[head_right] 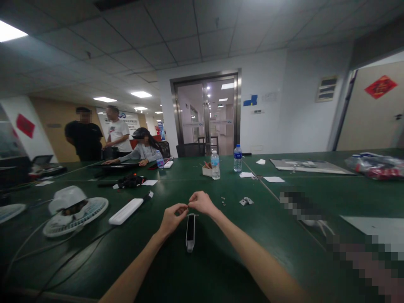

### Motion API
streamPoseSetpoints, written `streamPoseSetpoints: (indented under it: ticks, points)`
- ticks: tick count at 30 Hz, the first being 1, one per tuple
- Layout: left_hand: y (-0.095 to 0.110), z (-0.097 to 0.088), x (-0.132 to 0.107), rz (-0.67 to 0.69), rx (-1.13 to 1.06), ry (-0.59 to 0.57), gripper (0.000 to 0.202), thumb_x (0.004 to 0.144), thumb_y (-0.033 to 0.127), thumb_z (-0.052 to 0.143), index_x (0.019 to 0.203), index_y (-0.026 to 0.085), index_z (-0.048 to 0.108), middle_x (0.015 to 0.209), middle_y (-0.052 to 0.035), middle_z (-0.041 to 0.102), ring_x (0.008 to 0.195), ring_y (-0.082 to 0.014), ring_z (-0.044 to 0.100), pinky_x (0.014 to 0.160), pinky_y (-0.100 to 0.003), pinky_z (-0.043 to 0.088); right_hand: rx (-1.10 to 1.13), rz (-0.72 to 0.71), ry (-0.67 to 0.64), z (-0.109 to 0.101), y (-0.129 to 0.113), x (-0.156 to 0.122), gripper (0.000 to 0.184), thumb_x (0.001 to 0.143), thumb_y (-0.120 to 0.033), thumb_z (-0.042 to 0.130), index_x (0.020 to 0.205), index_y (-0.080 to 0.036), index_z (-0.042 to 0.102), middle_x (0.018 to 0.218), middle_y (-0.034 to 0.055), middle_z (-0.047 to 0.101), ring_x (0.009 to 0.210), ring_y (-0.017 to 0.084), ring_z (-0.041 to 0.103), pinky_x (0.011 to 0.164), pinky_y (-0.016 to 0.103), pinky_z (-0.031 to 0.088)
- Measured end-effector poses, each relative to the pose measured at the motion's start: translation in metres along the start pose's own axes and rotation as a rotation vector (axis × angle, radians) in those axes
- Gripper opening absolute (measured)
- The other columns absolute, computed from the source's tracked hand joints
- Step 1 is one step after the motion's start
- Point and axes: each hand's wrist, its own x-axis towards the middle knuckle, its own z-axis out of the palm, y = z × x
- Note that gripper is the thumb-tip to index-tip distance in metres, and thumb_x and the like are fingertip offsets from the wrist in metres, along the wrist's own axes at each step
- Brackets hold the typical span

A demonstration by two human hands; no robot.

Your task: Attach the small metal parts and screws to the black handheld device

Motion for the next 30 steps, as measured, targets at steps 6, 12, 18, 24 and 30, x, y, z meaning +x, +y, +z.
streamPoseSetpoints:
  ticks: [6,12,18,24,30]
  points:
    - [0.0,0.0,0.001,0.017,0.077,-0.015,0.018,0.079,0.026,0.055,0.09,0.017,0.066,0.079,-0.0023,0.067,0.066,-0.0129,0.059,0.064,-0.024,0.049,0.152,0.09,-0.048,0.006,0.01,0.005,0.018,0.065,-0.021,0.065,0.08,-0.012,0.065,0.063,0.0008,0.065,0.055,0.009,0.057,0.05,0.017,0.04]
    - [-0.001,0.0,0.002,0.031,0.103,0.006,0.016,0.079,0.024,0.056,0.089,0.018,0.066,0.077,-0.0007,0.068,0.065,-0.0124,0.061,0.063,-0.023,0.049,0.273,0.128,-0.108,0.009,0.014,0.006,0.016,0.065,-0.02,0.068,0.076,-0.012,0.062,0.055,-0.0011,0.061,0.047,0.007,0.052,0.045,0.017,0.038]
    - [-0.004,-0.001,0.001,0.029,0.114,0.011,0.016,0.079,0.024,0.057,0.089,0.018,0.067,0.079,-0.0013,0.069,0.066,-0.0125,0.061,0.063,-0.022,0.049,0.399,0.141,-0.133,0.014,0.014,0.007,0.015,0.063,-0.013,0.067,0.077,-0.011,0.061,0.054,-0.0013,0.06,0.047,0.008,0.052,0.044,0.017,0.039]
    - [-0.007,-0.001,-0.001,0.006,0.091,0.032,0.014,0.077,0.024,0.057,0.085,0.017,0.067,0.072,-0.0005,0.067,0.061,-0.0114,0.06,0.06,-0.021,0.048,0.396,0.122,-0.1,0.023,0.018,0.006,0.016,0.065,-0.015,0.066,0.081,-0.012,0.063,0.055,-0.002,0.061,0.047,0.007,0.052,0.044,0.017,0.038]
    - [-0.007,-0.001,-0.006,-0.032,0.018,0.009,0.015,0.076,0.024,0.057,0.084,0.017,0.067,0.073,-0.0009,0.068,0.064,-0.0122,0.062,0.062,-0.022,0.05,0.362,0.044,-0.057,0.031,0.019,-0.005,0.018,0.065,-0.016,0.067,0.082,-0.014,0.062,0.069,0.0011,0.066,0.062,0.011,0.061,0.056,0.02,0.045]
